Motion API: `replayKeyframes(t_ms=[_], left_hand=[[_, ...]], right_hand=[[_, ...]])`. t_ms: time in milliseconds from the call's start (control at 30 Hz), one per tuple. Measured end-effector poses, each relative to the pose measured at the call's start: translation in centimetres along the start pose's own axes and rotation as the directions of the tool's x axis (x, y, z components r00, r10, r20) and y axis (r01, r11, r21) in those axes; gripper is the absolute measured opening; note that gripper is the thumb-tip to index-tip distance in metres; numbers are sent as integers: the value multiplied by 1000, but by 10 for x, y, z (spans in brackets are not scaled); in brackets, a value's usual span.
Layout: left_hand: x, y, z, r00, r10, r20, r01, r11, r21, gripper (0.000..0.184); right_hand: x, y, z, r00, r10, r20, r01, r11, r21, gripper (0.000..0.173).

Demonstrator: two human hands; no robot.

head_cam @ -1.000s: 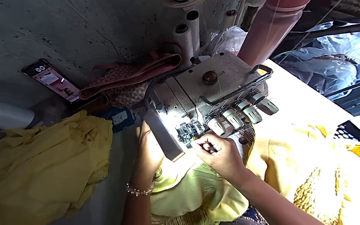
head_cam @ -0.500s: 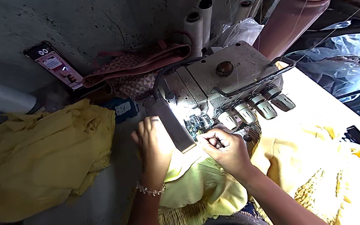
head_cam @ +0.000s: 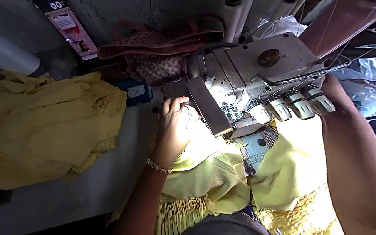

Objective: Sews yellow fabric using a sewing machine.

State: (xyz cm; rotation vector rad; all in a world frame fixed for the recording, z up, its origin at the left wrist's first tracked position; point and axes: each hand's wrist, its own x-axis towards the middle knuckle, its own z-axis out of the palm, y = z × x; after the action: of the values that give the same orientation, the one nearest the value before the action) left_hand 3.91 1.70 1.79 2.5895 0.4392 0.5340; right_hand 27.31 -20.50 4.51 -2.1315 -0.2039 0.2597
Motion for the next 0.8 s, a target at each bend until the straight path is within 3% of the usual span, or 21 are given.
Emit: replayKeyframes(t_ms=[100,200,333,400,467,600,667,733,800], left_hand=[[1,6,-3,996,-63,63,63,998,4,29],[2,10,-4,993,-75,88,73,997,28,28],[2,17,-13,991,-57,123,47,996,82,37],[5,17,-14,995,-24,92,12,992,127,42],[7,16,-17,995,-28,94,8,979,205,53],[1,7,-15,999,29,33,-38,937,346,40],[-6,4,-13,1000,-18,-20,22,967,254,36],[-15,10,-7,991,-104,-79,102,994,-25,30],[-20,17,1,969,-212,-126,178,955,-236,28]], right_hand=[[8,66,6,1000,-23,-15,27,936,352,10],[23,116,13,999,-44,-24,50,871,488,14],[18,114,10,995,-58,-83,84,929,361,9],[7,116,2,965,-198,-170,241,926,291,24],[-15,110,-6,899,-338,-278,402,890,217,33],[-91,82,-1,756,-581,-303,623,779,62,15],[-126,74,16,684,-712,-161,726,686,52,16],[-148,63,42,586,-810,-8,803,580,139,19],[-158,52,71,516,-855,47,827,512,232,21]])
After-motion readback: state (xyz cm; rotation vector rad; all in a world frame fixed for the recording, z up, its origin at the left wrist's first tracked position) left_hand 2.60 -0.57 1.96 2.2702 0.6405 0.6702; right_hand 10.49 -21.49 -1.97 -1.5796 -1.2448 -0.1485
